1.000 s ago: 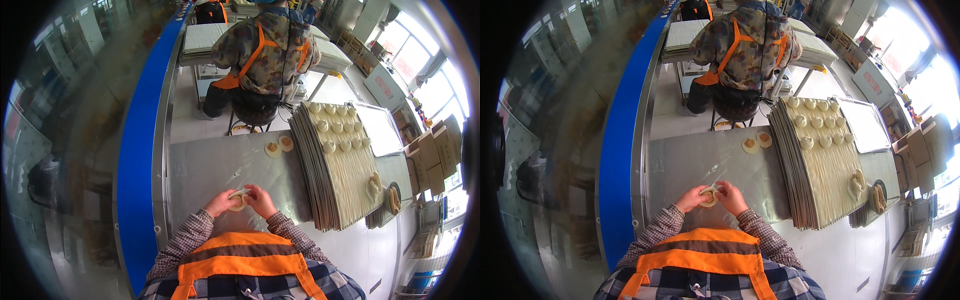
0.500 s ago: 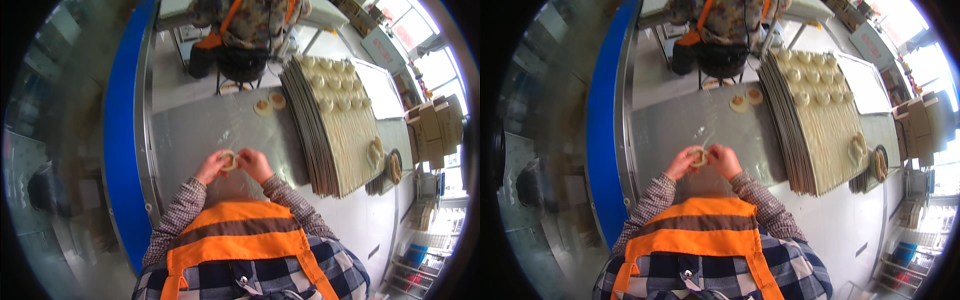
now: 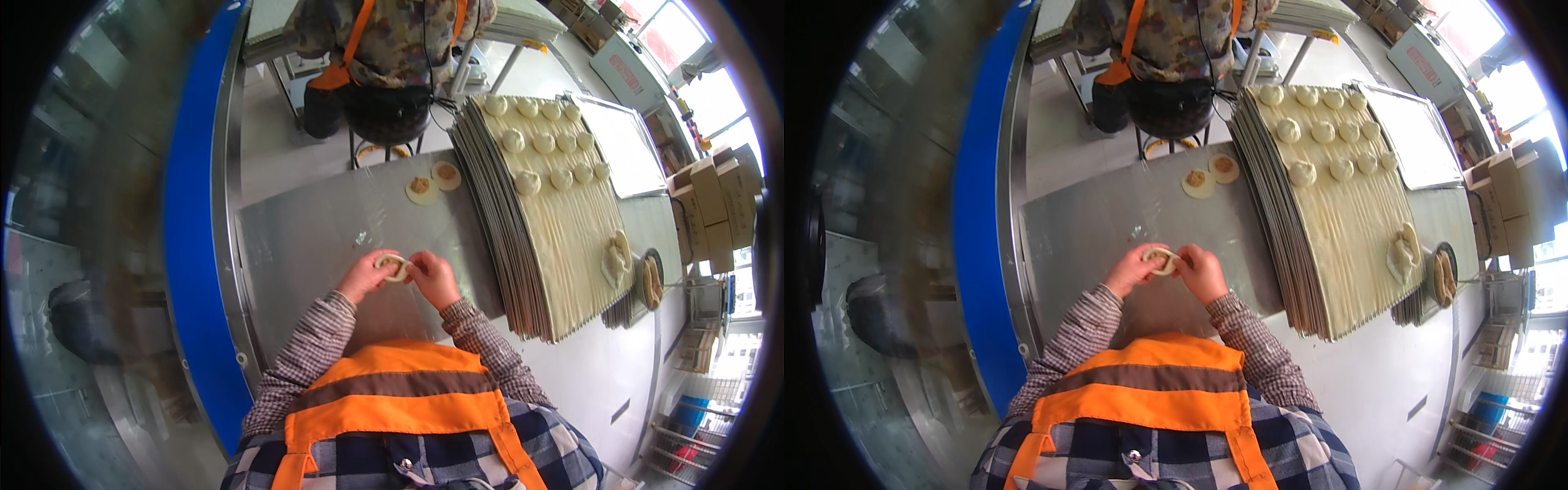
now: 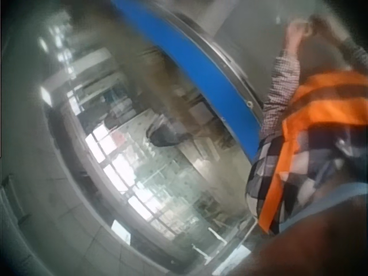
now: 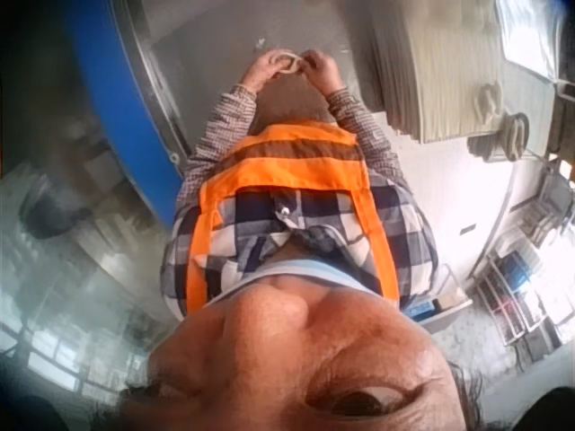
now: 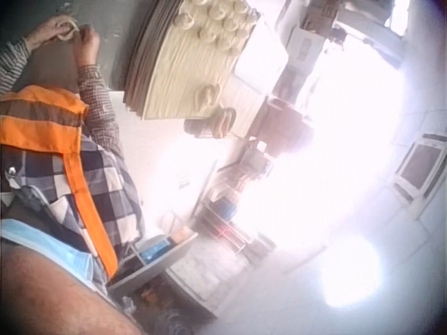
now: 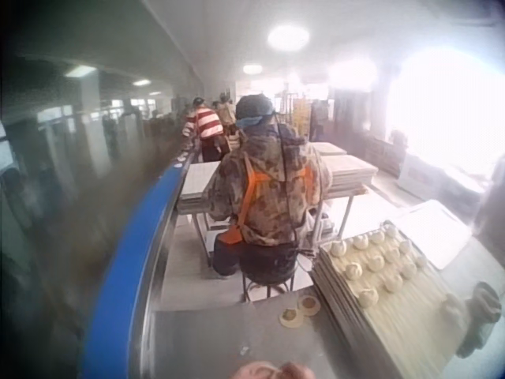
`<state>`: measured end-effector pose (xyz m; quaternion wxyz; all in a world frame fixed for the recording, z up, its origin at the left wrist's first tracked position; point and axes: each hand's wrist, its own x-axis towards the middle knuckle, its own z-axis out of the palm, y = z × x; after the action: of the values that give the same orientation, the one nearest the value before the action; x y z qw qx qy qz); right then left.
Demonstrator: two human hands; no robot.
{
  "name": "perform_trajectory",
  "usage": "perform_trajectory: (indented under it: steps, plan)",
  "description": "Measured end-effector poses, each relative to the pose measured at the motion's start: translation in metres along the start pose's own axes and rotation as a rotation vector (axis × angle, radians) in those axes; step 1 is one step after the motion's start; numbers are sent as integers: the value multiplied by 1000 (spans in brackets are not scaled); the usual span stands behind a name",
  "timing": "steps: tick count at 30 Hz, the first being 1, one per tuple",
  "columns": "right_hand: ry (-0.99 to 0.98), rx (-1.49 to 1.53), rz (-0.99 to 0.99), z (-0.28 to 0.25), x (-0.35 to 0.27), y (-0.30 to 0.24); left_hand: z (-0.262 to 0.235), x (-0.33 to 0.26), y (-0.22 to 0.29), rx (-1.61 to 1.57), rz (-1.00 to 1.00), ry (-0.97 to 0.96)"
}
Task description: The person repeatedly picks a small dough wrapper from a stack, places a portion of filling in the center, and folds the wrapper to form a dumpling. Finished dumplings are placed on a tray beside the workstation. The person also moves wrappers along a blue conveyor belt to keep the workspace clear.
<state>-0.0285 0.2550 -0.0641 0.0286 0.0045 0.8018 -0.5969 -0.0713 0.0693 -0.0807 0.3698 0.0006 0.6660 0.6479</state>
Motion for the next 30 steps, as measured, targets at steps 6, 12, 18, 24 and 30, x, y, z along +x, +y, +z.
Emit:
perform_trajectory:
  steps: [6,12,18,24,30]
  plan:
    - [-37,85,216,-30,10,8,34,36,-14,256,223,63]
    - [30,-362,-150,-48,14,23,45,60,3,460,-26,-117]
    - [65,4,101,-53,22,38,54,68,9,-124,-97,4]
    - [40,47,179,-64,36,41,61,95,-14,402,293,125]
    - [56,123,96,-71,42,48,56,115,-6,223,126,-98]
